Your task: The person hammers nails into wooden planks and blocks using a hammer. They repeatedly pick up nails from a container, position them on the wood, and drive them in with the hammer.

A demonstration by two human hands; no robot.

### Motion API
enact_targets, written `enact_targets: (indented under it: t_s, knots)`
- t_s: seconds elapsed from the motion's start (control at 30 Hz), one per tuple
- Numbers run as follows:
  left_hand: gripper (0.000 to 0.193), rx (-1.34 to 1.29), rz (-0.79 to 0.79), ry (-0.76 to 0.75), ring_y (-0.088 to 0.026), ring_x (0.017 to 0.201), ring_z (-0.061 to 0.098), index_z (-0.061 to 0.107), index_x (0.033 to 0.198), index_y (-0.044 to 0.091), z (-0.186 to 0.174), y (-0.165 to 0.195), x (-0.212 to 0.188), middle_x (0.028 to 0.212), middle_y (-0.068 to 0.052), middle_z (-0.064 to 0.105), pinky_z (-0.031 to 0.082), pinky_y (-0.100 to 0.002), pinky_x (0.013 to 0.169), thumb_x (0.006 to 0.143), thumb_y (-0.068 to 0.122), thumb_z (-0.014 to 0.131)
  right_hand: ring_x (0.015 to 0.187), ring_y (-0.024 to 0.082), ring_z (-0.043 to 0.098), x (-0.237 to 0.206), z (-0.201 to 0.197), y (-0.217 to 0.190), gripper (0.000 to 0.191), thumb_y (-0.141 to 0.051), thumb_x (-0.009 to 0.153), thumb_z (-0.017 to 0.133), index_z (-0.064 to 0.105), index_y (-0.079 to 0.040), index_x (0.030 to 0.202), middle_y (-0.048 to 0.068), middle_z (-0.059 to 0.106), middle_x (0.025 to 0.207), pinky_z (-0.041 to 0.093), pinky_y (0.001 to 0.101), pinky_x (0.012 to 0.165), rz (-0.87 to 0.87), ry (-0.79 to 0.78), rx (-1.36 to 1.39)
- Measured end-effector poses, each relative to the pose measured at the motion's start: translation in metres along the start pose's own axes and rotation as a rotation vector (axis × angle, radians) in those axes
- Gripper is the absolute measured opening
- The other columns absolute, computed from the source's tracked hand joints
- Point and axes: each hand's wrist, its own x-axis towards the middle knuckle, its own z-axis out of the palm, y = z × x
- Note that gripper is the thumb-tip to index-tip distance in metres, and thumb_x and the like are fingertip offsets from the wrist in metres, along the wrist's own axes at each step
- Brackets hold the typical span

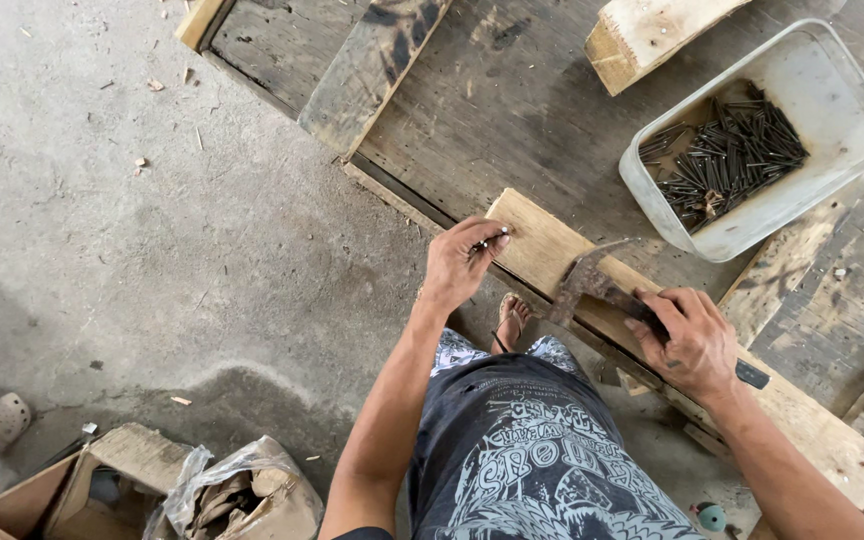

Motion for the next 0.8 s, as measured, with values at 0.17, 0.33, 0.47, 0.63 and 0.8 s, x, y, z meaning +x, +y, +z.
enact_targets:
  t_s: [0.17,0.33,0.47,0.63,0.8]
  knots:
    - [0.014,0.053,0.037,0.037,-0.017,0.083,0.077,0.078,0.104,0.012,0.002,-0.003,-0.002,0.104,0.0,0.078,0.06,-0.029,0.069,0.094,0.021,0.076,0.093,0.03,0.069,0.001,0.001,0.0,0.035,-0.024,0.08,0.082,0.074,-0.009,0.111,0.009,0.069,0.102,0.058,0.0412,0.076,-0.008,0.001,0.007]
    - [0.013,0.157,0.108,0.108,-0.018,0.083,0.076,0.077,0.105,0.014,0.008,-0.006,-0.006,0.106,0.002,0.077,0.06,-0.029,0.069,0.093,0.02,0.076,0.097,0.032,0.068,0.0,0.001,0.004,0.037,-0.029,0.084,0.078,0.069,-0.006,0.11,0.01,0.069,0.104,0.057,0.0428,0.077,-0.004,-0.096,-0.029]
    - [0.015,0.209,0.192,0.14,-0.019,0.083,0.076,0.076,0.106,0.016,0.008,-0.005,-0.009,0.109,0.004,0.076,0.06,-0.031,0.068,0.092,0.02,0.076,0.087,0.031,0.068,0.011,-0.006,0.012,0.042,-0.039,0.093,0.07,0.059,-0.005,0.116,0.014,0.068,0.101,0.056,0.0455,0.075,0.128,-0.428,-0.041]
    - [0.014,0.238,0.219,0.145,-0.019,0.08,0.075,0.076,0.106,0.018,0.005,-0.006,-0.009,0.111,0.006,0.075,0.058,-0.031,0.066,0.093,0.023,0.076,0.059,0.022,0.065,0.028,-0.013,0.001,0.041,-0.038,0.092,0.067,0.053,-0.014,0.122,0.008,0.071,0.074,0.052,0.0389,0.06,0.746,-0.984,0.635]
    - [0.014,0.296,0.247,0.159,-0.019,0.075,0.074,0.078,0.105,0.018,0.006,-0.013,-0.009,0.11,0.006,0.076,0.057,-0.031,0.062,0.093,0.025,0.076,0.052,0.018,0.061,0.015,-0.024,-0.037,0.032,-0.028,0.095,0.061,0.053,-0.001,0.11,0.004,0.057,0.066,0.052,0.0323,0.048,0.81,-0.769,0.941]
